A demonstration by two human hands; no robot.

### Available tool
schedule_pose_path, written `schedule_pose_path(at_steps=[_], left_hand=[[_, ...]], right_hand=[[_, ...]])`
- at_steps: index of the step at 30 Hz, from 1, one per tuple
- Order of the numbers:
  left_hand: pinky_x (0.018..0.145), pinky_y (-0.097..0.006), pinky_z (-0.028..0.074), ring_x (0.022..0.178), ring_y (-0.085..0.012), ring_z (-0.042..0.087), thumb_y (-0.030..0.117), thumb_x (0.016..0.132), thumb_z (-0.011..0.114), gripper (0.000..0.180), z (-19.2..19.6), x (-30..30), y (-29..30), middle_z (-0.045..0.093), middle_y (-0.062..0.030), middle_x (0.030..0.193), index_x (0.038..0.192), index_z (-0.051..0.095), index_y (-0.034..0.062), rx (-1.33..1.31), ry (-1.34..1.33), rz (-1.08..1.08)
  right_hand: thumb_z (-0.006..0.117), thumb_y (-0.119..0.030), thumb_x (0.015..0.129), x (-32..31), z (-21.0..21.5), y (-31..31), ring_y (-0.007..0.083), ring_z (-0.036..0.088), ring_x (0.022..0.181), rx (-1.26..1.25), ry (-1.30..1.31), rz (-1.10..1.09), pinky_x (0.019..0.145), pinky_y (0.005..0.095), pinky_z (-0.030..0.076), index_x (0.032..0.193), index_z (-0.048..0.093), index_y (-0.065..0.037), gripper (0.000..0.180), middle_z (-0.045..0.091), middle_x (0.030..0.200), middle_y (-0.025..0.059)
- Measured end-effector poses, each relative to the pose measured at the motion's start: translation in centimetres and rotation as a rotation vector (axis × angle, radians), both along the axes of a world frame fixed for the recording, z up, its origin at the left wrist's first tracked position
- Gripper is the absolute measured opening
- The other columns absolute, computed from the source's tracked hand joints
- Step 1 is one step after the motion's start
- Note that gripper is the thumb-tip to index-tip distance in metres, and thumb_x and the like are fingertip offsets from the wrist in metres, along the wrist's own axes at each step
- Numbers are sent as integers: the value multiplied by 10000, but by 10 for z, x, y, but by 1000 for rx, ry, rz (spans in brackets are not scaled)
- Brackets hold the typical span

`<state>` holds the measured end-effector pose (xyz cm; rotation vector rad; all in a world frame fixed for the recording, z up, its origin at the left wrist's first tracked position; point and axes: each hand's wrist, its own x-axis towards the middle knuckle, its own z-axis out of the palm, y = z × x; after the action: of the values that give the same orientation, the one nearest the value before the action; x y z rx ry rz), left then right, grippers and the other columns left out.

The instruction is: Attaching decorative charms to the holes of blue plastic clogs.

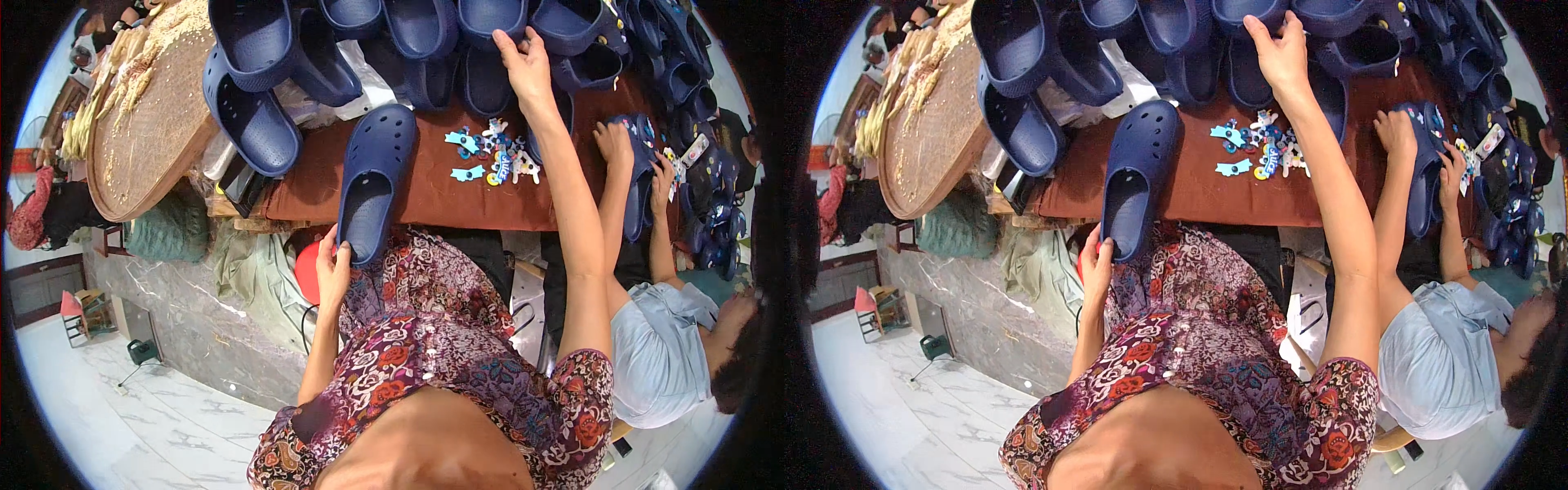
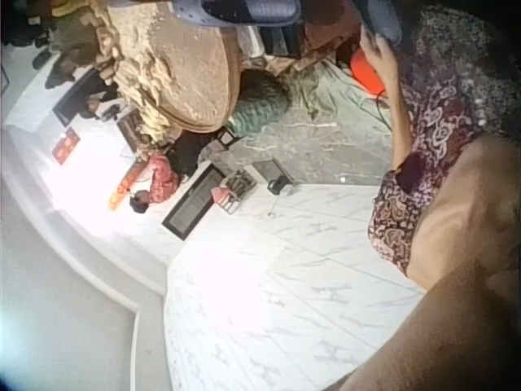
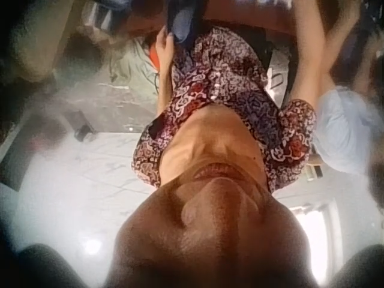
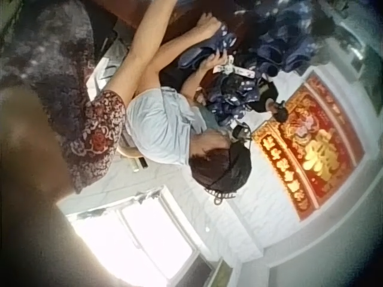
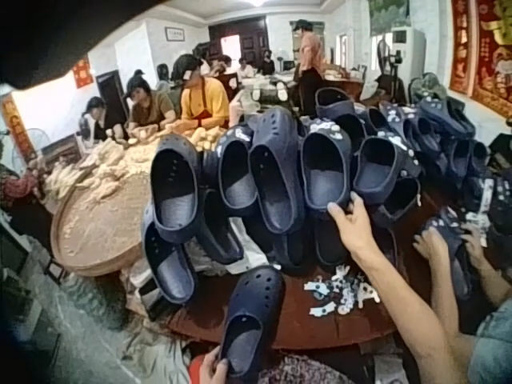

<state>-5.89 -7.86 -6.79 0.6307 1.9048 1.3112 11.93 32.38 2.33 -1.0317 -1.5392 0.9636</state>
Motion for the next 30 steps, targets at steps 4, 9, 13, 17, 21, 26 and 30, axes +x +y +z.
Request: schedule_pose_path(at_steps=[4, 9, 13, 17, 21, 26, 30], left_hand=[[909, -323, 436, 1054, -221, 547, 202, 934, 578, 450, 6, 9, 2, 545, -144, 1175, 1336, 500, 16, -41, 125, 40], [845, -303, 444, 912, -189, 535, 171, 937, 567, 390, 27, 15, 2, 496, -130, 1133, 1304, 528, 42, -61, 646, 50], [797, -284, 457, 882, -173, 539, 29, 880, 589, 359, 54, 23, 18, 513, -113, 1102, 1238, 566, 24, 94, 769, 91], [853, -273, 462, 935, -141, 557, -38, 878, 553, 348, 52, 35, 39, 544, -74, 1114, 1223, 564, 8, 226, 418, -71], [961, -313, 435, 1096, -195, 556, 20, 882, 597, 443, 44, 47, 73, 566, -121, 1167, 1312, 498, -13, 291, 3, -97], [1026, -320, 383, 1165, -199, 529, 135, 898, 632, 515, 59, 36, 105, 545, -145, 1275, 1329, 449, -81, 153, -348, -24], [934, -272, 410, 1048, -111, 540, 198, 921, 625, 354, 52, 31, 124, 591, -50, 1120, 1186, 568, -30, 266, -454, 40]], right_hand=[[741, -338, 850, 0, -18, 23, 134, 559, 843, -12, 50, -41, 708, 247, 465, 1418, 258, 125, 878, 590, 1072, 134], [734, -289, 863, 0, -31, 14, 168, 604, 972, -41, 264, -34, 782, 240, 507, 1400, 280, 128, 817, 594, 1141, 165], [705, -220, 890, 6, -28, -20, 179, 606, 1004, 25, 145, -92, 855, 276, 510, 1367, 372, 78, 654, 589, 1167, 174], [655, -107, 889, 42, -31, -74, 142, 624, 937, 81, -131, 80, 793, 270, 485, 1044, 658, -47, 166, 662, 1045, 57], [673, -60, 803, 65, -59, -136, 288, 593, 870, 245, -593, 251, 786, 382, 459, 951, 662, -57, 148, 621, 900, 97], [712, -96, 753, 66, -64, -164, 283, 540, 910, 305, -761, 275, 794, 398, 392, 975, 665, -87, 227, 586, 913, 67], [719, -111, 751, 64, -70, -156, 281, 534, 904, 332, -787, 278, 787, 398, 388, 987, 663, -88, 243, 583, 915, 62]])
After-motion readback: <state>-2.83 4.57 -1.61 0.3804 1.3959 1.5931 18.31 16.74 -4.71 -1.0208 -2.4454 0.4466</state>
